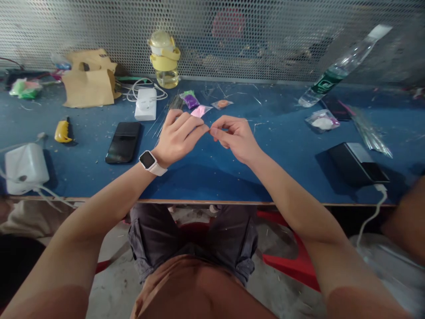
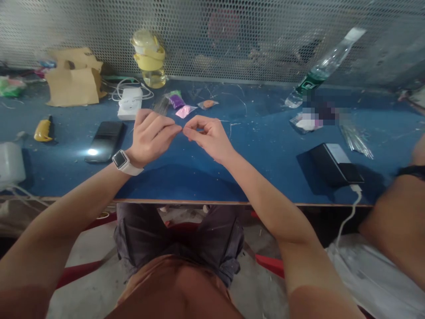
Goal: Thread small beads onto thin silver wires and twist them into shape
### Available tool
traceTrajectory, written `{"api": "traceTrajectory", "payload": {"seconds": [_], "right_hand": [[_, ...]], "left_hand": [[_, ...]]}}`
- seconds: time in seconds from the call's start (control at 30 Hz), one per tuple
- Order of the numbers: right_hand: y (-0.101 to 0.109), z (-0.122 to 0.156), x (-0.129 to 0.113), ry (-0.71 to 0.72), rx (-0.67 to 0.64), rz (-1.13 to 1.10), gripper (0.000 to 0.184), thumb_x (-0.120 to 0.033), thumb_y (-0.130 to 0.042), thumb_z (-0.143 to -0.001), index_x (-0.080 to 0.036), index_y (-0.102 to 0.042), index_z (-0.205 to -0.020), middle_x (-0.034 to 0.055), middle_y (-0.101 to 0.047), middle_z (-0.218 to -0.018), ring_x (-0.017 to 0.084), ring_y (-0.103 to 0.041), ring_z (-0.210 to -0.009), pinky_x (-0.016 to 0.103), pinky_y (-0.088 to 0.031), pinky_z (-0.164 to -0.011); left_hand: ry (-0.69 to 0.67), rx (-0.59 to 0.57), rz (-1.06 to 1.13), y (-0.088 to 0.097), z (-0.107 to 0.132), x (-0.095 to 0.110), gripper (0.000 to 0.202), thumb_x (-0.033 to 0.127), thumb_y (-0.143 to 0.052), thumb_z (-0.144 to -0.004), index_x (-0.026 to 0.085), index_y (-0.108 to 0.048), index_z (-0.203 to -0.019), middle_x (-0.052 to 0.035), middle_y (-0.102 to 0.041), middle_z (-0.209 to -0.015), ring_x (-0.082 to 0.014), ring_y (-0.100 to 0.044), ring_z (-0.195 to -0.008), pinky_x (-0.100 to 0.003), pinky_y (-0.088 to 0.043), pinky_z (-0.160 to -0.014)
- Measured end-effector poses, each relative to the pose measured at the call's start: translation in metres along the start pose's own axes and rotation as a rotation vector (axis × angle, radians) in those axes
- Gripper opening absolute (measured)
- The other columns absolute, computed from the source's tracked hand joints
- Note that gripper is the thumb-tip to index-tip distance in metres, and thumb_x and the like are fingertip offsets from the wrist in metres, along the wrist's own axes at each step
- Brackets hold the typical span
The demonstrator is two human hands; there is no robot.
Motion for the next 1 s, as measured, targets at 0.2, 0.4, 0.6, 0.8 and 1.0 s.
{"api": "traceTrajectory", "payload": {"seconds": [0.2,0.4,0.6,0.8,1.0], "right_hand": [[0.000,-0.001,0.000,-0.040,-0.052,-0.087,0.038,-0.055,-0.095,-0.091,-0.022,-0.078,-0.087,-0.0046,-0.064,-0.071,0.005,-0.034,-0.047,0.027,-0.021,-0.043],[0.001,-0.001,-0.003,-0.103,-0.065,-0.089,0.040,-0.057,-0.097,-0.088,-0.022,-0.077,-0.086,-0.0045,-0.063,-0.069,0.006,-0.034,-0.049,0.027,-0.022,-0.044],[0.003,-0.002,-0.004,-0.090,-0.065,-0.004,0.044,-0.063,-0.096,-0.086,-0.023,-0.078,-0.086,-0.0017,-0.067,-0.074,0.008,-0.039,-0.053,0.028,-0.025,-0.045],[0.004,-0.004,-0.007,-0.069,-0.078,0.051,0.047,-0.067,-0.097,-0.084,-0.023,-0.079,-0.085,0.0011,-0.070,-0.077,0.011,-0.048,-0.062,0.027,-0.030,-0.048],[0.006,-0.004,-0.011,-0.067,-0.094,0.078,0.047,-0.063,-0.096,-0.085,-0.020,-0.078,-0.082,0.0013,-0.069,-0.074,0.011,-0.052,-0.064,0.026,-0.036,-0.051]], "left_hand": [[0.061,-0.037,0.087,-0.003,0.003,-0.002,0.013,0.018,-0.062,-0.114,0.025,-0.071,-0.120,-0.0043,-0.078,-0.105,-0.0200,-0.070,-0.091,-0.044,-0.048,-0.089],[0.218,-0.180,0.234,-0.008,0.007,-0.003,0.019,0.024,-0.055,-0.117,0.026,-0.074,-0.116,-0.0073,-0.076,-0.107,-0.0234,-0.068,-0.097,-0.048,-0.047,-0.095],[0.246,-0.241,0.242,-0.008,0.004,-0.003,0.023,0.030,-0.052,-0.118,0.025,-0.074,-0.114,-0.0085,-0.076,-0.108,-0.0251,-0.069,-0.101,-0.049,-0.049,-0.096],[0.181,-0.215,0.232,-0.008,0.003,-0.003,0.019,0.026,-0.053,-0.118,0.023,-0.071,-0.113,-0.0080,-0.077,-0.109,-0.0240,-0.070,-0.100,-0.045,-0.048,-0.093],[0.183,-0.285,0.264,-0.009,0.001,-0.004,0.021,0.027,-0.052,-0.119,0.022,-0.070,-0.110,-0.0077,-0.076,-0.107,-0.0243,-0.070,-0.103,-0.043,-0.047,-0.091]]}}
Point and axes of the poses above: each hand's wrist, its own z-axis away from the middle knuckle, its own y-axis out of the back of the hand, x = y × z, the point moved 2 cm from there along -z, towards the middle knuckle
